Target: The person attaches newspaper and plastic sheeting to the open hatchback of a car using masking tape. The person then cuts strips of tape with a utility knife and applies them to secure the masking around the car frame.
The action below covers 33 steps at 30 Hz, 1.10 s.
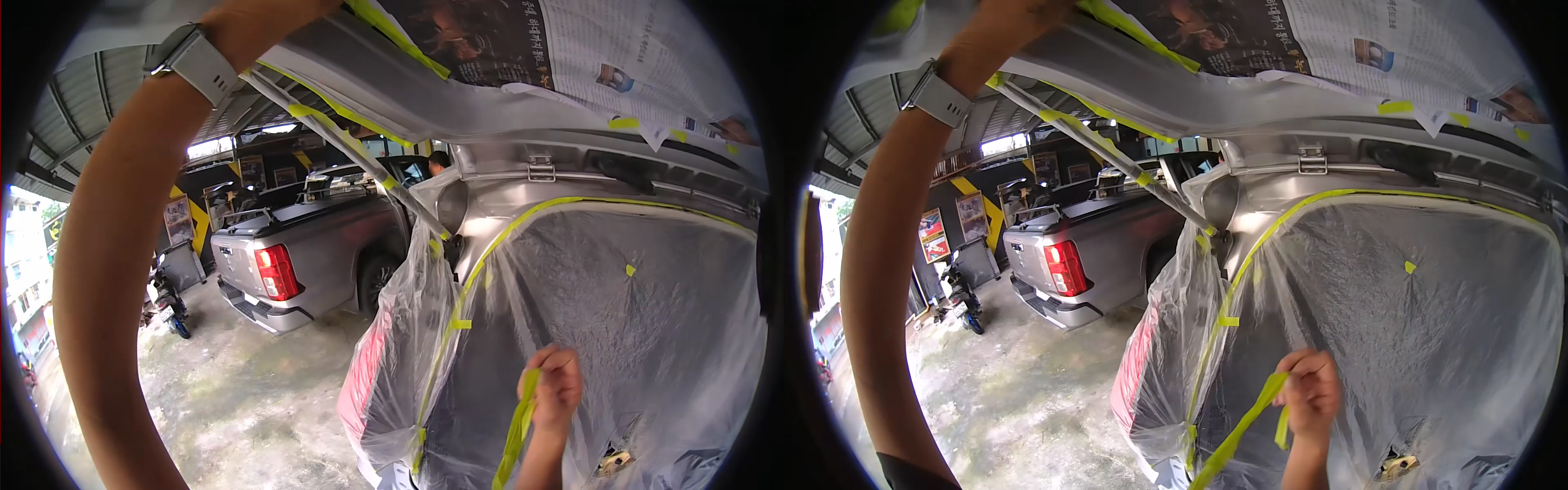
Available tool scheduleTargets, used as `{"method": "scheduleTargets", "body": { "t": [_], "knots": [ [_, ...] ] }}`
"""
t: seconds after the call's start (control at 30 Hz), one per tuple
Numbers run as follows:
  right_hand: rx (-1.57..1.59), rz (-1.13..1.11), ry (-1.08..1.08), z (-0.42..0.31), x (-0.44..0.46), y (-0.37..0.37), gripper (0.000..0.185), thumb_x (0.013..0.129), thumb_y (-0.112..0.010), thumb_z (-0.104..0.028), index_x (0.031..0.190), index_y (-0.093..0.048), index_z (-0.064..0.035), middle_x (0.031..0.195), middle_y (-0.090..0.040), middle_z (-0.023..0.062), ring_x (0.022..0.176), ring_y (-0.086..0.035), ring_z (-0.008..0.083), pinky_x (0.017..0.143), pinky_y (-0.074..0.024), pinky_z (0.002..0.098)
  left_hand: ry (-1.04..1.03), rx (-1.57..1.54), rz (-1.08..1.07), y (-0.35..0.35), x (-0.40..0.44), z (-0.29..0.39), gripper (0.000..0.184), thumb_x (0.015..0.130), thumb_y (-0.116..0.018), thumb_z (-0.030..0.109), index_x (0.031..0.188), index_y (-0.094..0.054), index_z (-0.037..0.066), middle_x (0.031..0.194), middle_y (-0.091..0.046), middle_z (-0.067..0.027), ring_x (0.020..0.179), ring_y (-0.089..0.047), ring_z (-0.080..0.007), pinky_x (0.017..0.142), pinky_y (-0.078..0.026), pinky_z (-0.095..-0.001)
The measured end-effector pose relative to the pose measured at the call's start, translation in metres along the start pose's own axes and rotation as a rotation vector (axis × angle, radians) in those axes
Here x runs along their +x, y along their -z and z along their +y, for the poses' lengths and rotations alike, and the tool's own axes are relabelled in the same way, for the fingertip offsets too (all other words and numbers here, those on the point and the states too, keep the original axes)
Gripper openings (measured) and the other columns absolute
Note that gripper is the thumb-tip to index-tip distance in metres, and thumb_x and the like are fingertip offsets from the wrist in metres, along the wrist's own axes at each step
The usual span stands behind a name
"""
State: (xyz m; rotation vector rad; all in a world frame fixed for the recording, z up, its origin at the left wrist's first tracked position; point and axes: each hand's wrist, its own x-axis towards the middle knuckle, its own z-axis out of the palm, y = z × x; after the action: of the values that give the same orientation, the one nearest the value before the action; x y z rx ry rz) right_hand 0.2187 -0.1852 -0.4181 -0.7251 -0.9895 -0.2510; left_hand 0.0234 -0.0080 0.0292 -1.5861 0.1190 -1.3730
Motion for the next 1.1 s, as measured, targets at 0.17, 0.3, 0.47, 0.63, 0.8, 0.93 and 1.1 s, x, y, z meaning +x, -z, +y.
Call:
{"method": "scheduleTargets", "body": {
  "t": [0.17, 0.3, 0.47, 0.63, 0.8, 0.93, 1.1],
  "knots": [
    [0.193, -0.067, -0.361, 0.040, -0.079, -0.009, 0.012, 0.097, -0.060, 0.005, 0.099, -0.050, -0.0019, 0.104, -0.062, 0.0166, 0.061, -0.056, 0.0101, 0.058, -0.0511, 0.0253, -0.136, 0.195, 0.037, 0.000, 0.001, -0.010, 0.025, 0.085, -0.072, 0.006, 0.107, -0.063, -0.001, 0.105, -0.067, -0.0209, 0.092, -0.069, -0.0416, 0.081, -0.058, -0.0466],
    [0.305, -0.161, -0.516, 0.066, -0.129, -0.025, 0.011, 0.098, -0.061, 0.005, 0.100, -0.052, -0.0014, 0.105, -0.062, 0.0141, 0.066, -0.056, 0.0073, 0.061, -0.0503, 0.0235, -0.202, 0.233, -0.087, 0.003, -0.008, -0.012, 0.019, 0.087, -0.068, 0.005, 0.105, -0.069, 0.000, 0.113, -0.066, -0.0164, 0.095, -0.070, -0.0332, 0.082, -0.059, -0.0409],
    [0.079, -0.317, -0.646, 0.059, -0.163, -0.047, 0.007, 0.102, -0.063, -0.010, 0.097, -0.059, -0.0066, 0.085, -0.059, -0.0017, 0.070, -0.055, 0.0117, 0.065, -0.0462, 0.0260, -0.401, 0.478, -0.044, 0.009, -0.012, -0.023, 0.018, 0.087, -0.065, 0.006, 0.102, -0.074, 0.001, 0.109, -0.066, -0.0138, 0.105, -0.067, -0.0279, 0.086, -0.059, -0.0365],
    [0.109, -0.343, -0.518, 0.065, -0.172, -0.062, 0.008, 0.100, -0.064, -0.003, 0.097, -0.059, -0.0086, 0.087, -0.057, -0.0040, 0.072, -0.051, 0.0036, 0.062, -0.0423, 0.0213, -0.261, 0.443, -0.131, 0.018, -0.006, -0.018, 0.012, 0.086, -0.067, 0.009, 0.094, -0.072, 0.002, 0.104, -0.066, -0.0144, 0.105, -0.066, -0.0294, 0.083, -0.057, -0.0393],
    [0.102, -0.369, -0.596, 0.066, -0.172, -0.067, 0.008, 0.098, -0.066, -0.006, 0.096, -0.059, -0.0092, 0.083, -0.056, -0.0047, 0.071, -0.050, 0.0041, 0.061, -0.0423, 0.0220, -0.103, 0.430, -0.081, 0.023, 0.008, 0.003, 0.009, 0.086, -0.068, 0.008, 0.092, -0.070, 0.002, 0.099, -0.068, -0.0167, 0.091, -0.069, -0.0342, 0.079, -0.057, -0.0446],
    [0.102, -0.356, -0.578, 0.065, -0.176, -0.073, 0.008, 0.099, -0.066, -0.007, 0.095, -0.059, -0.0090, 0.081, -0.056, -0.0047, 0.069, -0.050, 0.0046, 0.060, -0.0423, 0.0226, -0.249, 0.482, -0.073, 0.018, 0.016, -0.012, 0.012, 0.084, -0.070, 0.006, 0.095, -0.070, 0.001, 0.095, -0.070, -0.0171, 0.085, -0.070, -0.0352, 0.076, -0.058, -0.0460],
    [0.035, -0.418, -0.512, 0.051, -0.176, -0.073, 0.009, 0.100, -0.065, -0.009, 0.094, -0.059, -0.0081, 0.081, -0.057, -0.0025, 0.069, -0.051, 0.0061, 0.062, -0.0442, 0.0254, -0.270, 0.452, -0.100, 0.010, -0.001, -0.014, 0.017, 0.084, -0.070, 0.006, 0.100, -0.072, 0.001, 0.094, -0.070, -0.0161, 0.081, -0.069, -0.0360, 0.077, -0.057, -0.0466]
  ]
}}
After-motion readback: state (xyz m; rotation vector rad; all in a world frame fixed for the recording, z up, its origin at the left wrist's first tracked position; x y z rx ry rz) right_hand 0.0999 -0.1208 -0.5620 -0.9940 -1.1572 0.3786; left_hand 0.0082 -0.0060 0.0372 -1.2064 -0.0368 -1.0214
